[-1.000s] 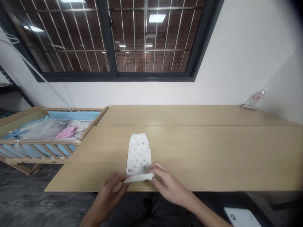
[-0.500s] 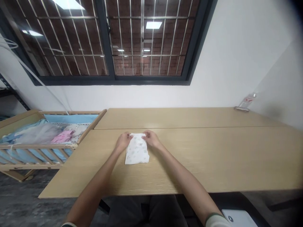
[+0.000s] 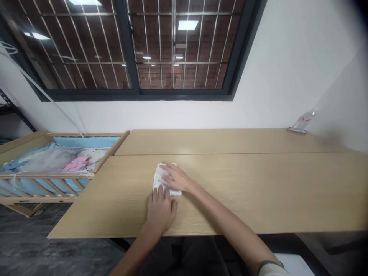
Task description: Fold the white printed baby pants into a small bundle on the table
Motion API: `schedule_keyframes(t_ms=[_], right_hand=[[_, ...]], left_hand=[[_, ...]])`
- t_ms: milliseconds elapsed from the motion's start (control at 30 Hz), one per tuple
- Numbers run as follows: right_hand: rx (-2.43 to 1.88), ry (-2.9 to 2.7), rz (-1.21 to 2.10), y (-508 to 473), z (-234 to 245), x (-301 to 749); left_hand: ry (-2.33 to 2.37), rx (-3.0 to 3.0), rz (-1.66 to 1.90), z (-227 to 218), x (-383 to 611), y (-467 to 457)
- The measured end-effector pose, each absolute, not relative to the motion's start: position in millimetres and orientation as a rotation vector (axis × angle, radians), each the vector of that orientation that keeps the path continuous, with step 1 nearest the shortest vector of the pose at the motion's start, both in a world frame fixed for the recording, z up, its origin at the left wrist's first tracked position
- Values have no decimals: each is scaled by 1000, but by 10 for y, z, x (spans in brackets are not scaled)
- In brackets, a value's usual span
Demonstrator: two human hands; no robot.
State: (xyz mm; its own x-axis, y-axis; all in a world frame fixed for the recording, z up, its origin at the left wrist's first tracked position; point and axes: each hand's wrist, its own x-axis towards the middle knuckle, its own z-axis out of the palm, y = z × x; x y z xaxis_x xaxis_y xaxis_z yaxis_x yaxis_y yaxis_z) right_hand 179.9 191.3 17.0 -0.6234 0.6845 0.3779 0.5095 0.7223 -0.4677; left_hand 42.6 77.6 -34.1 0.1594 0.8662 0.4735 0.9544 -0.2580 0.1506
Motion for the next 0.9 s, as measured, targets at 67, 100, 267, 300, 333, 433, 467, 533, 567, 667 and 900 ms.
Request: schedule_keyframes(t_ms=[67,100,267,300,333,433,467,533,567,667,900], right_hand=[[-687,-2582,510,1680,220,1681],[-606,-2652,568,1590,221,1632],[-628,-2798,833,1522,49,1571],[-675,-2807,847,1580,3,1585],[-721,-2810,842,1654,-40,1600],[-821,-2830,747,1936,-139,1639],[-850,-2838,700,2038,-161,1650],[-898,-2838,617,2233,-189,1670],[-913,-2830,585,2320,-198,1680],[-943,-2806,515,2517,-213,1710],[-983,-2773,438,2600,-230,1706]], left_hand=[[-1772,-2223,-710,-472,522,599],[-1777,-2224,-709,-520,549,551],[-1767,-2257,-716,-615,535,527],[-1770,-2242,-724,-617,529,533],[-1779,-2221,-732,-616,526,536],[-1812,-2170,-756,-607,537,534],[-1819,-2171,-760,-605,540,531],[-1832,-2179,-760,-602,540,528],[-1837,-2185,-757,-603,535,529],[-1838,-2198,-772,-613,514,534],[-1770,-2161,-792,-671,500,533]])
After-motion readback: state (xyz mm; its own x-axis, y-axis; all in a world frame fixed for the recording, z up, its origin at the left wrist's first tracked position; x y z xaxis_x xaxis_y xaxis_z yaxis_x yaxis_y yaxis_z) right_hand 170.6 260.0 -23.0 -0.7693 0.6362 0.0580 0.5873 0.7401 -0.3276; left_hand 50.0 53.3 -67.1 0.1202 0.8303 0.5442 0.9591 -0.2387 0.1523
